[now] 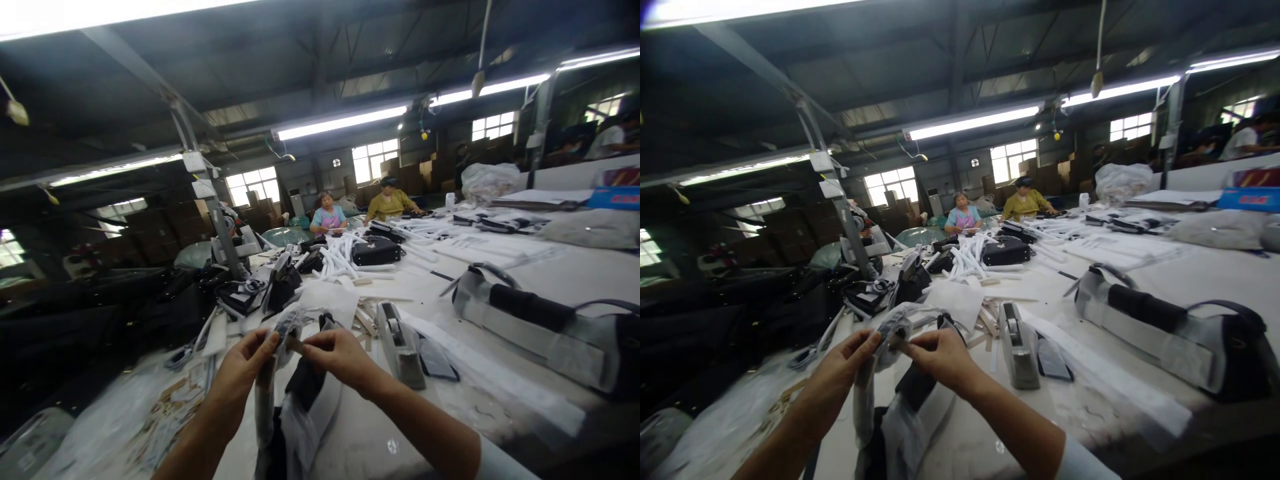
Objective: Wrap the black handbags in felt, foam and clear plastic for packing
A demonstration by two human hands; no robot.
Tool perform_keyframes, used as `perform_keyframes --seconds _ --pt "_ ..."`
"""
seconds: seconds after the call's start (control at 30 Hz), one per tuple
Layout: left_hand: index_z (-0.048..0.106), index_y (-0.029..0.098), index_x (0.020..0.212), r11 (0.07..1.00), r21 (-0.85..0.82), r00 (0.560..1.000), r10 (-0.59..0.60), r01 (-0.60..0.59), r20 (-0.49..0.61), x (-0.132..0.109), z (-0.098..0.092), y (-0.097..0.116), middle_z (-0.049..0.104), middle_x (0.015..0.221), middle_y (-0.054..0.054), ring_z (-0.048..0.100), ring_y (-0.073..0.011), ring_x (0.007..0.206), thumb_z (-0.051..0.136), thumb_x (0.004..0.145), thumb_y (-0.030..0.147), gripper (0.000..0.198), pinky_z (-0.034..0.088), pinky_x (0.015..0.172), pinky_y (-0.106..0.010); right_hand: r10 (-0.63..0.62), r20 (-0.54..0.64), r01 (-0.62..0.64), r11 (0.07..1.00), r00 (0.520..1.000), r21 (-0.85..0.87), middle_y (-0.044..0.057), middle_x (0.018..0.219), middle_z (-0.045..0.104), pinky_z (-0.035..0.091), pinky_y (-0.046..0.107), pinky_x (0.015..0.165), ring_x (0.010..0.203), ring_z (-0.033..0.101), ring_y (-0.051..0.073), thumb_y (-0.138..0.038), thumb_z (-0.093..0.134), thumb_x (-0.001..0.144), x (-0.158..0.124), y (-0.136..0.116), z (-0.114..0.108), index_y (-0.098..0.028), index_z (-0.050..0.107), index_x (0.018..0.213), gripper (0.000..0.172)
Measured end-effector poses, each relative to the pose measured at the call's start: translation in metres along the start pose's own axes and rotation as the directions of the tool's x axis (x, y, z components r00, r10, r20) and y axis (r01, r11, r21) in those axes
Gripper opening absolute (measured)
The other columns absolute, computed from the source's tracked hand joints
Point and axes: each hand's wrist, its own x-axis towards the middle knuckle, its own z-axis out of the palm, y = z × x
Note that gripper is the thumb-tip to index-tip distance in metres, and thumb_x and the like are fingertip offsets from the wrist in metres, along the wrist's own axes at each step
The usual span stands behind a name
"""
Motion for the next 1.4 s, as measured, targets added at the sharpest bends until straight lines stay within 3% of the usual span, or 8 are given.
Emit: perform_keyframes --seconds 0.2,0.43,0.6,0.77,0.97,1.13,1.3,1.4 --pt "0.07 0.019 0.1 1.0 -0.003 0.999 0.023 -0.023 -0.028 -0.005 0.011 0.006 0.073 0.089 -0.003 0.064 -0.0223 0.087 0.077 0.067 0.058 0.052 0.046 0.077 -0.029 0.05 -0.005 -0.046 0.955 0.999 0.292 0.001 0.064 0.061 0.043 0.024 0.06 0.056 0.049 0.01 -0.054 0.079 0.066 0.019 -0.008 0.021 -0.014 0.078 0.084 0.043" --pt "0.07 0.019 0.099 0.996 -0.012 0.996 0.089 -0.089 -0.012 -0.007 0.009 0.007 0.074 0.093 -0.005 0.066 -0.0239 0.09 0.078 0.069 0.054 0.048 0.047 0.081 -0.032 0.169 0.183 -0.246 0.761 0.968 0.601 0.004 0.083 0.067 0.045 0.024 0.079 0.083 0.059 0.014 -0.03 0.079 0.065 0.007 -0.027 0.025 -0.016 0.075 0.082 0.023" --pt "0.066 0.019 0.108 1.0 -0.018 0.998 0.011 -0.01 0.063 -0.01 0.006 0.015 0.074 0.086 -0.004 0.068 -0.023 0.083 0.078 0.071 0.053 0.052 0.048 0.079 -0.032 0.229 0.216 -0.312 0.594 0.949 0.742 0.004 0.089 0.067 0.048 0.022 0.08 0.079 0.058 0.011 -0.02 0.077 0.062 0.005 -0.027 0.021 -0.013 0.074 0.086 0.025" --pt "0.064 0.019 0.108 0.996 -0.069 0.998 0.052 -0.051 0.018 -0.008 0.005 0.01 0.07 0.105 -0.007 0.067 -0.0228 0.088 0.079 0.07 0.051 0.052 0.049 0.081 -0.032 0.233 0.184 -0.296 0.714 0.955 0.634 0.004 0.099 0.069 0.045 0.022 0.075 0.087 0.06 0.013 -0.044 0.081 0.071 0.006 -0.025 0.022 -0.017 0.073 0.099 0.04" --pt "0.056 0.018 0.113 0.975 -0.219 0.997 0.013 -0.028 -0.07 -0.004 0.007 -0.008 0.066 0.116 -0.011 0.065 -0.0253 0.105 0.083 0.069 0.048 0.06 0.048 0.09 -0.034 0.243 0.106 -0.26 0.783 0.964 0.565 0.002 0.089 0.068 0.04 0.023 0.073 0.084 0.058 0.013 -0.046 0.08 0.069 0.009 -0.021 0.029 -0.016 0.073 0.092 0.038" --pt "0.06 0.02 0.111 0.942 -0.335 0.997 -0.013 0.039 0.08 -0.01 0.012 -0.004 0.071 0.107 -0.008 0.069 -0.0244 0.099 0.079 0.074 0.046 0.05 0.05 0.09 -0.033 0.226 0.109 -0.249 0.805 0.968 0.539 0.003 0.085 0.067 0.042 0.024 0.076 0.082 0.058 0.013 -0.045 0.078 0.072 0.01 -0.017 0.029 -0.014 0.073 0.089 0.036" --pt "0.066 0.017 0.104 0.936 -0.349 0.993 0.008 0.035 0.119 -0.013 0.015 -0.003 0.074 0.103 -0.008 0.07 -0.0226 0.093 0.078 0.076 0.043 0.04 0.05 0.083 -0.029 0.182 0.196 -0.264 0.774 0.963 0.576 0.007 0.089 0.07 0.046 0.022 0.079 0.085 0.062 0.013 -0.043 0.082 0.072 0.003 -0.023 0.022 -0.011 0.075 0.089 0.037" --pt "0.065 0.019 0.11 0.933 -0.359 0.991 0.02 0.029 0.132 -0.015 0.014 -0.003 0.072 0.111 -0.008 0.069 -0.023 0.098 0.078 0.077 0.041 0.042 0.05 0.086 -0.029 0.208 0.214 -0.298 0.653 0.955 0.696 0.009 0.099 0.071 0.05 0.023 0.083 0.088 0.065 0.015 -0.042 0.077 0.078 -0.004 -0.025 0.017 -0.013 0.074 0.099 0.036"
